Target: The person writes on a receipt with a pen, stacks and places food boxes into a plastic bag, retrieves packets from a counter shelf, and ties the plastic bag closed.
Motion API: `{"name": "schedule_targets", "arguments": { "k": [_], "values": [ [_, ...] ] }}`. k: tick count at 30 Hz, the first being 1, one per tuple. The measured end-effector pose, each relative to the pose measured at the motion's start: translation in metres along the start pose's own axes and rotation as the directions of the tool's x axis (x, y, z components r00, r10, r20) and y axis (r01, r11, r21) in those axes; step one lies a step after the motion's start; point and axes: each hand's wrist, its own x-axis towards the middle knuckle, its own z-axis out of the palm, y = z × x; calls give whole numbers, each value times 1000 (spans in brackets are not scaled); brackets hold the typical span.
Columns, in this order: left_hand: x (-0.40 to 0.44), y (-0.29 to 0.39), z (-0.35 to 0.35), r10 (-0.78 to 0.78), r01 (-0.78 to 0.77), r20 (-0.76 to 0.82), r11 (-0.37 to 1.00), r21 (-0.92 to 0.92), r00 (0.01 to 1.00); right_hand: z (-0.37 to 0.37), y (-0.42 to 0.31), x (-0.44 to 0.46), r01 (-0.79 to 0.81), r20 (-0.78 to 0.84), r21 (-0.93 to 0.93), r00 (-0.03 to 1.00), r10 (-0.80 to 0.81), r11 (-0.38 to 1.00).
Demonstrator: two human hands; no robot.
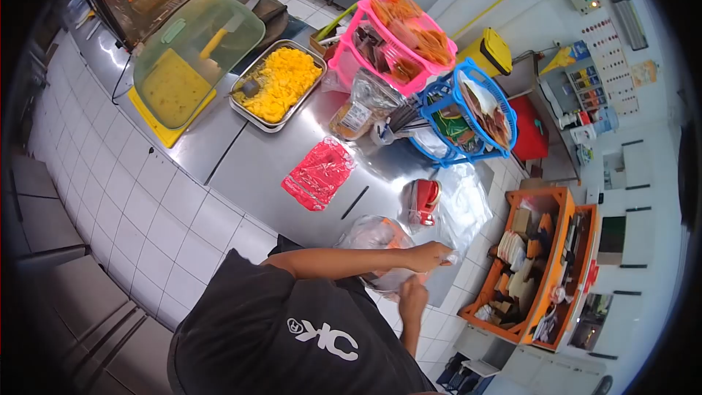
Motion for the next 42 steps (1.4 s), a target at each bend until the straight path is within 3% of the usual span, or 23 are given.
{"name": "schedule_targets", "arguments": {
  "k": [2,5,7,9,11,13,15,17,18,21,23,25,26,28,29,31,32,33,36,37,39,41,42],
  "values": [
    [-6,19,-1,2,-7,76,998,63,997,-19,-5,4,-147,-6,118,989,149,982],
    [4,-6,4,38,-37,-5,989,143,999,9,-32,-5,6,-39,-20,999,-7,1000],
    [-1,11,-8,-118,111,97,991,73,988,1,-19,-3,52,5,22,999,-52,998],
    [-1,17,-9,-26,27,15,995,-96,1000,-13,-9,3,-74,-36,57,996,76,996],
    [-3,20,-8,56,-56,-23,998,4,998,-7,-22,6,-139,-3,37,990,140,990],
    [0,21,-12,-73,71,37,996,57,997,3,-39,-2,58,-4,-9,998,-58,998],
    [-2,21,-13,-98,93,89,994,53,991,-14,-15,-5,-94,28,29,995,93,995],
    [-6,20,-16,80,-78,91,996,-33,993,-18,-17,-1,-130,5,67,991,130,989],
    [-4,19,-13,-13,7,52,993,114,999,-8,-30,-6,-62,12,80,998,61,995],
    [-6,12,-9,-126,115,180,991,69,976,-5,-51,-10,31,96,-32,995,-27,999],
    [-10,36,-28,-182,186,222,983,2,958,-16,-7,-8,50,168,277,981,-99,960],
    [-12,49,-57,-38,38,338,999,5,940,-54,6,-2,-99,270,362,963,-2,927],
    [-26,68,-82,153,-154,264,988,-16,952,-65,7,2,-127,176,393,982,61,910],
    [-59,42,-132,-66,49,-34,932,-359,997,-64,22,14,-76,-6,389,996,85,918],
    [-78,19,-180,-90,61,-192,987,-151,977,-67,10,24,31,-104,382,995,10,924],
    [-117,-6,-230,-86,334,-702,915,225,707,-47,-2,35,106,-170,444,985,-32,890],
    [-135,-16,-242,-60,671,-816,605,428,574,-30,0,42,176,-162,331,978,-128,927],
    [-148,-30,-249,77,871,-883,150,469,462,-6,-2,44,207,-190,251,968,-162,945],
    [-157,-36,-238,22,830,-834,-110,546,551,18,-19,52,214,-217,171,960,-175,962],
    [-166,-47,-241,16,815,-821,-129,565,571,19,-21,51,228,-225,146,955,-192,963],
    [-179,-65,-254,-15,819,-832,187,543,555,22,-13,37,268,-317,148,924,-211,952],
    [-190,-71,-249,-89,845,-886,358,398,456,23,-3,33,400,-447,205,850,-278,893],
    [-216,-101,-268,61,752,-828,387,534,557,30,-1,31,474,-497,275,815,-298,836]
  ]
}}
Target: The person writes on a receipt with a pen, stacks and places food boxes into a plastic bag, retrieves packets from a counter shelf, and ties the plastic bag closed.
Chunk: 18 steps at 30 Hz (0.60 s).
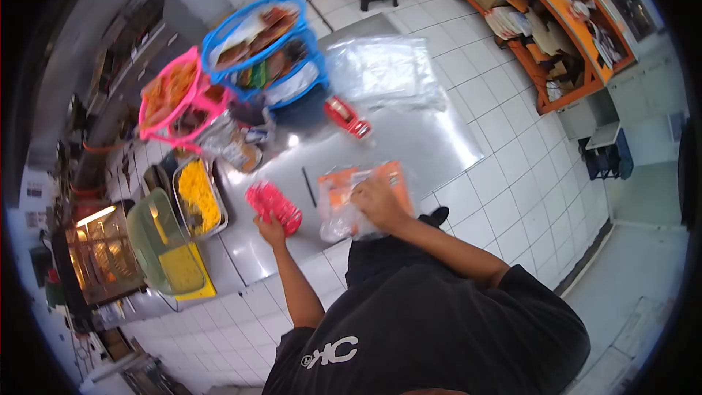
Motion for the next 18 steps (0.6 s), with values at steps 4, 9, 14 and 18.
{"name": "schedule_targets", "arguments": {
  "k": [4,9,14,18],
  "values": [
    [-52,-40,3,64,-125,-247,962,-241,967,-4,18,-7,-232,188,631,971,144,740],
    [-152,97,108,241,-241,-3,970,16,970,-26,44,-2,-240,224,732,969,108,638],
    [-222,243,238,228,-337,543,935,109,808,-208,69,-3,-181,72,803,975,209,568],
    [-255,336,328,155,-392,756,909,143,635,-315,142,-22,-79,-96,682,976,197,727]
  ]
}}
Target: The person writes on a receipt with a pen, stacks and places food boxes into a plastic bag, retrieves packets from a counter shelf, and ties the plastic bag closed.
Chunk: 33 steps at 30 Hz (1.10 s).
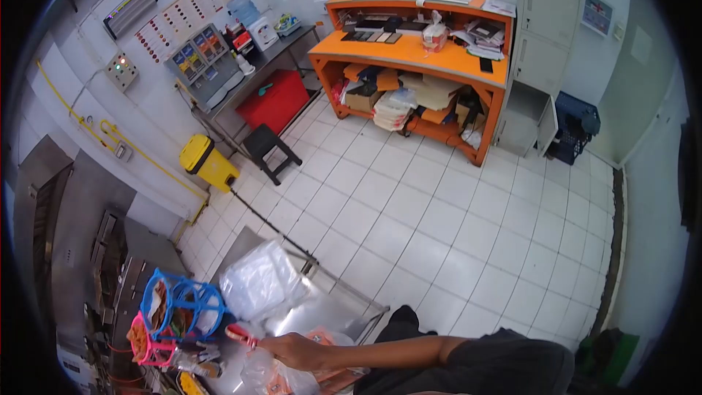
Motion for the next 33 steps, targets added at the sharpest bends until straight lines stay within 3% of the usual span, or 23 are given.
{"name": "schedule_targets", "arguments": {
  "k": [2,4,6,7,10,11,14,15,18,20,21,22,23,24,25,26,27,28,29,30,31,33],
  "values": [
    [33,47,21,-6,1,104,999,46,995,-85,-10,2,-38,-2,-17,999,38,999],
    [69,87,45,-27,8,201,996,92,979,-172,-6,0,-58,46,-157,997,66,986],
    [110,116,66,-73,29,279,987,156,958,-239,35,-5,-8,-81,-115,997,-1,993],
    [120,135,78,-97,39,337,984,173,937,-284,32,-3,83,-113,-332,985,-127,940],
    [157,193,107,-161,48,467,969,244,869,-417,47,-24,-21,-110,-638,992,-64,770],
    [167,214,115,-173,41,500,964,264,849,-463,42,-30,-135,-106,-658,991,86,741],
    [216,285,137,-164,-6,555,956,292,815,-582,47,-47,-204,-246,-789,969,6,579],
    [240,311,144,-154,-30,564,952,303,811,-617,46,-46,-292,-348,-768,937,12,570],
    [328,383,150,-134,-103,568,925,365,812,-707,45,-52,-465,-602,-743,779,-176,482],
    [406,435,146,-96,-184,555,885,428,826,-755,49,-63,-604,-747,-652,614,-255,458],
    [450,464,145,-32,-261,535,848,462,844,-768,35,-55,-642,-843,-529,470,-260,555],
    [496,497,147,220,-472,469,703,532,856,-792,49,-71,-737,-937,-346,299,-180,581],
    [535,544,136,162,-452,511,727,517,844,-813,53,-72,-749,-894,-421,246,-375,511],
    [562,584,131,240,-438,428,775,456,871,-836,45,-74,-756,-942,-314,173,-288,574],
    [583,624,134,315,-434,336,816,382,888,-860,37,-70,-761,-920,-357,186,-346,541],
    [596,660,141,374,-400,192,909,116,907,-885,38,-68,-762,-898,-383,175,-402,522],
    [609,694,149,379,-367,40,914,-170,925,-912,38,-64,-765,-876,-406,171,-451,499],
    [619,724,157,573,-587,-139,803,-100,808,-939,35,-63,-777,-894,-378,165,-416,503],
    [629,741,176,436,-454,-136,875,-168,890,-954,32,-68,-873,-934,-268,131,-333,408],
    [630,772,192,221,-194,-40,742,-642,975,-965,28,-72,-942,-958,-175,96,-269,287],
    [633,805,212,218,-336,-312,852,-401,925,-989,24,-64,-944,-959,-175,99,-266,278],
    [657,860,234,110,-344,-431,786,-513,895,-1025,4,-34,-802,-975,-74,-66,-211,593]
  ]
}}
